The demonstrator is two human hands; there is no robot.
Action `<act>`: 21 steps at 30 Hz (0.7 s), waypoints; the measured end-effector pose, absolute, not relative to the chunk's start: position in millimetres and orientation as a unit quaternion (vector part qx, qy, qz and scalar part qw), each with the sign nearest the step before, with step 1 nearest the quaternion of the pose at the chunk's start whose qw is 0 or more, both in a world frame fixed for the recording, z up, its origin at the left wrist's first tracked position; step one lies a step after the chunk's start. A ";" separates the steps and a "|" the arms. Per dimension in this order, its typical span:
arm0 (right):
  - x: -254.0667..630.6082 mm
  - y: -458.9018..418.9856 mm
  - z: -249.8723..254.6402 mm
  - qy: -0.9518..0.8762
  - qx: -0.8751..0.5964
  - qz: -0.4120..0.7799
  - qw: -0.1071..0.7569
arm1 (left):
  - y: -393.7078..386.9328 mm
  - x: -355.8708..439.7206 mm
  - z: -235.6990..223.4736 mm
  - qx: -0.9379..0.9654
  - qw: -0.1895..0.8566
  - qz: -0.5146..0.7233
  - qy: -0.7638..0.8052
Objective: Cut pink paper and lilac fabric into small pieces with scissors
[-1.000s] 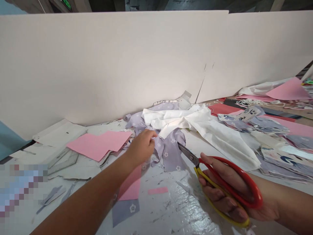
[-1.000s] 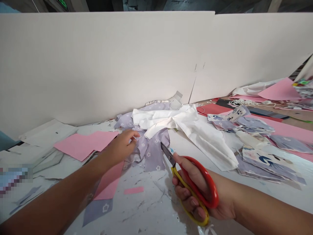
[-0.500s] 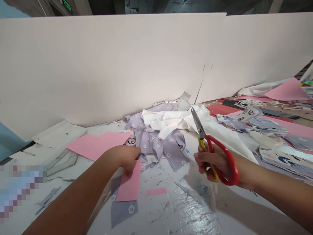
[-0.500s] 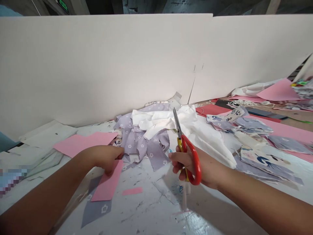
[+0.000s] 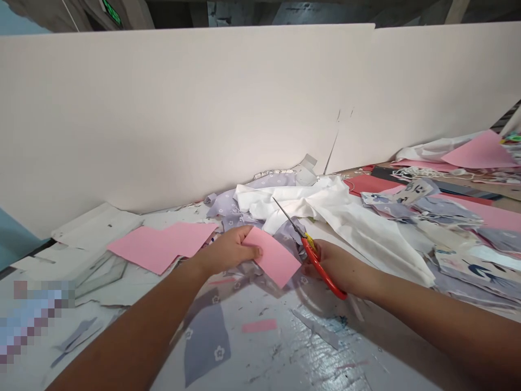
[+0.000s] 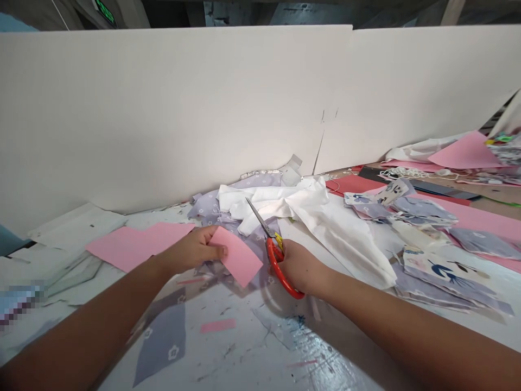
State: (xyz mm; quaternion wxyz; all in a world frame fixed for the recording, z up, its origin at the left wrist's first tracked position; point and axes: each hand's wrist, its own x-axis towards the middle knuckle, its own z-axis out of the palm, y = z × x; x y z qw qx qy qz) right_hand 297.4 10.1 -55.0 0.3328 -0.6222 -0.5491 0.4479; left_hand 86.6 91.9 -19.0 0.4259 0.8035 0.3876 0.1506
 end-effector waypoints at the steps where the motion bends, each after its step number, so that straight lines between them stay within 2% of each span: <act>1: 297.7 9.7 -56.3 -0.547 -0.609 0.462 0.340 | 91.4 92.4 -29.2 0.790 0.463 0.174 0.361; 4: 300.9 9.2 -57.8 -0.534 -0.578 0.509 0.350 | 92.0 103.1 -52.8 0.747 0.530 0.208 0.343; 9: 309.1 11.6 -56.3 -0.463 -0.585 0.570 0.346 | 93.9 108.3 -52.8 0.791 0.418 0.249 0.370; 14: 314.7 14.5 -60.2 -0.448 -0.565 0.596 0.354 | 100.1 116.4 -47.8 0.798 0.392 0.242 0.389; 21: 310.6 14.9 -59.5 -0.454 -0.587 0.570 0.352 | 106.0 125.8 -68.3 0.758 0.480 0.241 0.371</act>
